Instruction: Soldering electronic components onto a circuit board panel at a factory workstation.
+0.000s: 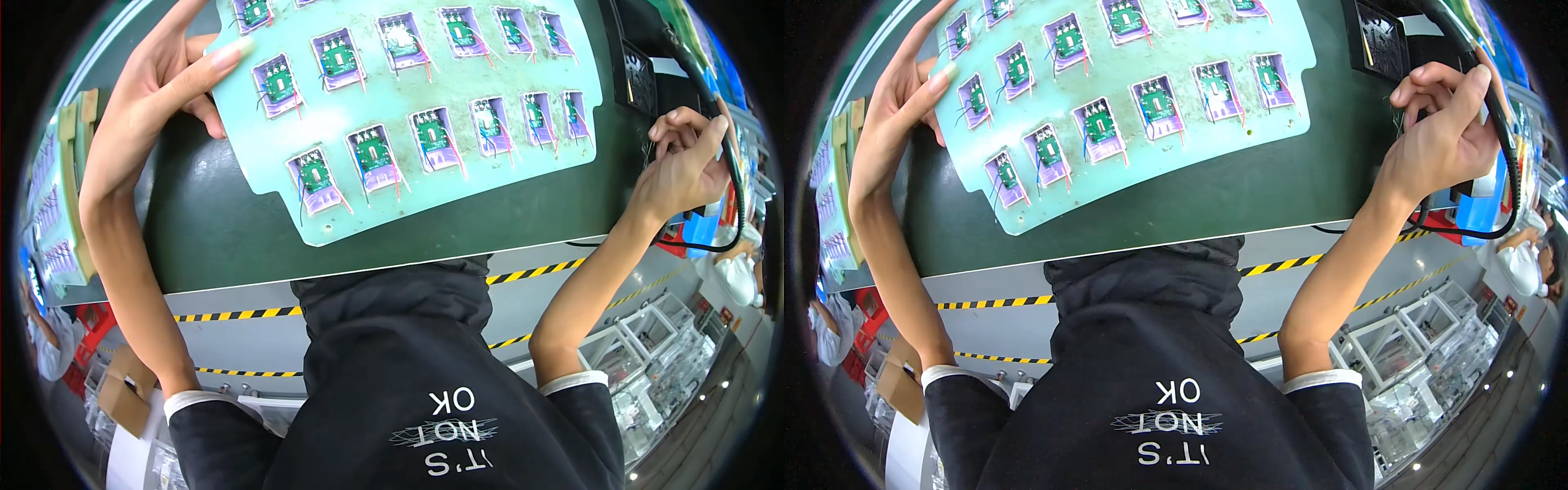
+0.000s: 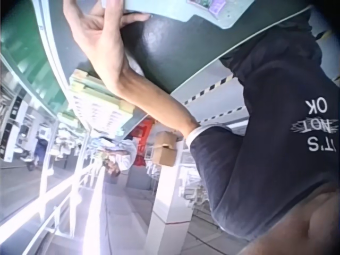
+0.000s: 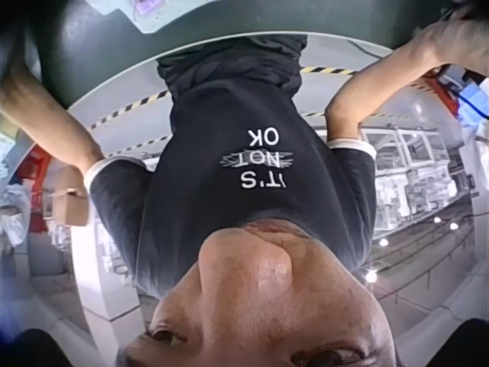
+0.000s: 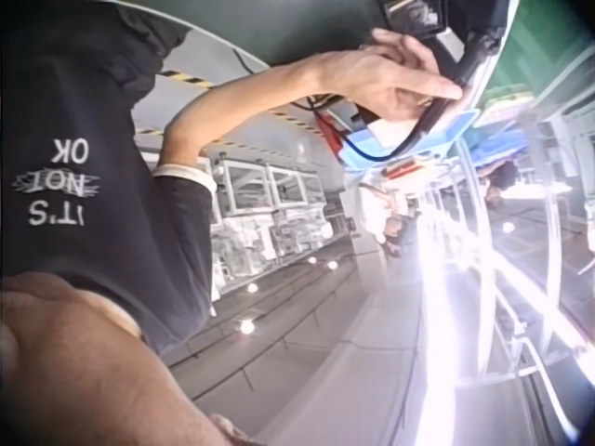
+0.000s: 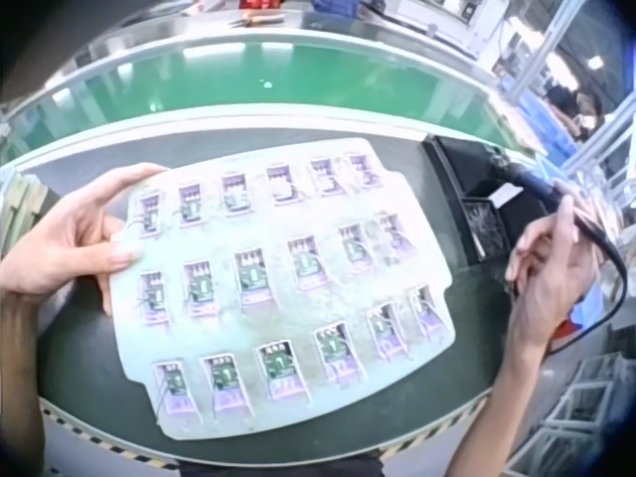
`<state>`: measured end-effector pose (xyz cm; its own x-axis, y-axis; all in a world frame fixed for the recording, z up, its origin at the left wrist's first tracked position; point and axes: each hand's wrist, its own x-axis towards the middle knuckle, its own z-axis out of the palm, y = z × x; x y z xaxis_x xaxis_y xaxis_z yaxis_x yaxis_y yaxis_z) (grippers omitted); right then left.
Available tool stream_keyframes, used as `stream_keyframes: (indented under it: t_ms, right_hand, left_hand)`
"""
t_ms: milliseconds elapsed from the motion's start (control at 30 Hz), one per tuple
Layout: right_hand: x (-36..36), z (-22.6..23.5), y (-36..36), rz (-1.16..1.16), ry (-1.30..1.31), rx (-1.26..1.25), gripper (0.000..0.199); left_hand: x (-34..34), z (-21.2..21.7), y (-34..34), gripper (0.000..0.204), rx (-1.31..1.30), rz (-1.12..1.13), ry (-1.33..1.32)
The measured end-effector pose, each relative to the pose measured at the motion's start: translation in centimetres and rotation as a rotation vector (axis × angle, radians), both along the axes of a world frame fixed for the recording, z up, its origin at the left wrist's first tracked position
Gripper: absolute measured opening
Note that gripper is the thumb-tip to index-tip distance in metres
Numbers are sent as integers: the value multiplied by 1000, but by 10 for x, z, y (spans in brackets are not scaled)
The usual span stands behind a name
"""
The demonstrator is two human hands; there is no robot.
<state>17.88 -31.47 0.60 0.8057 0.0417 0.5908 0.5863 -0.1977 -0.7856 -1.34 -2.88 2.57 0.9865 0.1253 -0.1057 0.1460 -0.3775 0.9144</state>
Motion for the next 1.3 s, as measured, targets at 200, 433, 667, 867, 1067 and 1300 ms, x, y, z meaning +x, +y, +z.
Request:
stream_keyframes:
  t_ms: [200,433,667,867,1067,1300]
  right_hand:
    - [2,-3,-1,15,-5,12,25]
    - [4,0,-4,3,12,-19,26]
    - [2,2,-1,3,2,-11,29]
    - [3,-1,2,7,11,6,30]
    - [7,1,-7,-12,1,-5,29]
    - [8,-1,-5,24,12,21,28]
  left_hand:
    - [5,2,3,69,-5,-21,34]
    - [9,-4,24,71,-37,-12,111]
    - [2,-10,39,65,-145,5,107]
    - [2,-11,37,67,-182,91,132]
    - [10,-9,34,71,-243,67,165]
    - [8,-9,37,77,-207,92,219]
